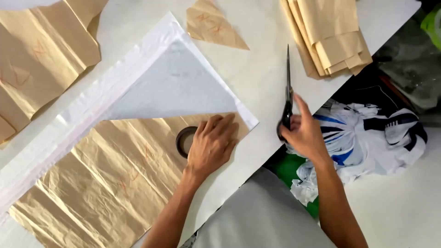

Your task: The person uses a paper pattern as a guide to cut specific shapes out of a large piece of white fabric using industrial scissors.

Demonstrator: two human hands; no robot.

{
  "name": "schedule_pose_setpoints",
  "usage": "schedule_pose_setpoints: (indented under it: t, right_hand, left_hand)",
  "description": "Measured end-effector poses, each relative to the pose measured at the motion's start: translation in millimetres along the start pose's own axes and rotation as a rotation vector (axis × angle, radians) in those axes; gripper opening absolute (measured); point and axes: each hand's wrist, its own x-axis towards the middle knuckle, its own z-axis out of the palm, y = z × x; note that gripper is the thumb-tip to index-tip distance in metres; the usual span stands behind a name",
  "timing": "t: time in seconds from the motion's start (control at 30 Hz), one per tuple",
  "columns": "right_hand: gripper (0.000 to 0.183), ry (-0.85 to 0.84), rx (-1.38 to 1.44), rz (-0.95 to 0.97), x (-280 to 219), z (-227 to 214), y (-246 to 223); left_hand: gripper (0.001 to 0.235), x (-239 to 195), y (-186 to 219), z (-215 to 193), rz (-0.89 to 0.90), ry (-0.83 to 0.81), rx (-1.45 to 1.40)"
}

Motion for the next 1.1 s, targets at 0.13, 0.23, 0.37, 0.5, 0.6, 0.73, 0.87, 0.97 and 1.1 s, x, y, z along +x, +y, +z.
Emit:
schedule_pose_setpoints:
  t: [0.13, 0.23, 0.37, 0.5, 0.6, 0.73, 0.87, 0.97, 1.1]
  right_hand:
    - [0.090, -0.051, 0.564, 0.055, -54.3, 7.7, 50.4]
    - [0.094, -0.142, 0.698, 0.101, -105.9, 3.3, 58.3]
    - [0.076, -0.126, 0.850, 0.091, -163.4, 10.0, 91.7]
    - [0.099, -0.187, 0.864, 0.375, -186.8, 9.3, 90.0]
    - [0.084, -0.223, 0.937, 0.208, -182.3, 20.7, 113.7]
    - [0.078, -0.245, 0.903, 0.186, -174.4, 23.5, 125.7]
    - [0.075, -0.294, 0.928, 0.219, -162.5, 22.9, 138.1]
    - [0.075, -0.308, 0.900, 0.202, -158.1, 24.5, 140.2]
    - [0.074, -0.305, 0.818, 0.178, -151.8, 22.6, 130.9]
  left_hand:
    - [0.034, 1.1, 2.4, -8.1, 0.003, 0.003, -0.020]
    - [0.013, 7.8, 7.3, -25.9, 0.035, 0.066, -0.063]
    - [0.013, 9.3, 5.4, -22.5, 0.057, 0.042, -0.001]
    - [0.030, 8.8, 5.8, -23.8, 0.075, 0.095, 0.021]
    - [0.044, 8.6, 3.8, -21.4, 0.079, 0.083, 0.039]
    - [0.061, 4.5, 2.8, -17.9, 0.081, 0.065, 0.046]
    - [0.052, 6.7, 3.4, -20.6, 0.069, 0.069, 0.039]
    - [0.049, 6.4, 3.0, -19.9, 0.068, 0.068, 0.031]
    - [0.049, 5.1, 2.3, -17.0, 0.061, 0.059, 0.034]
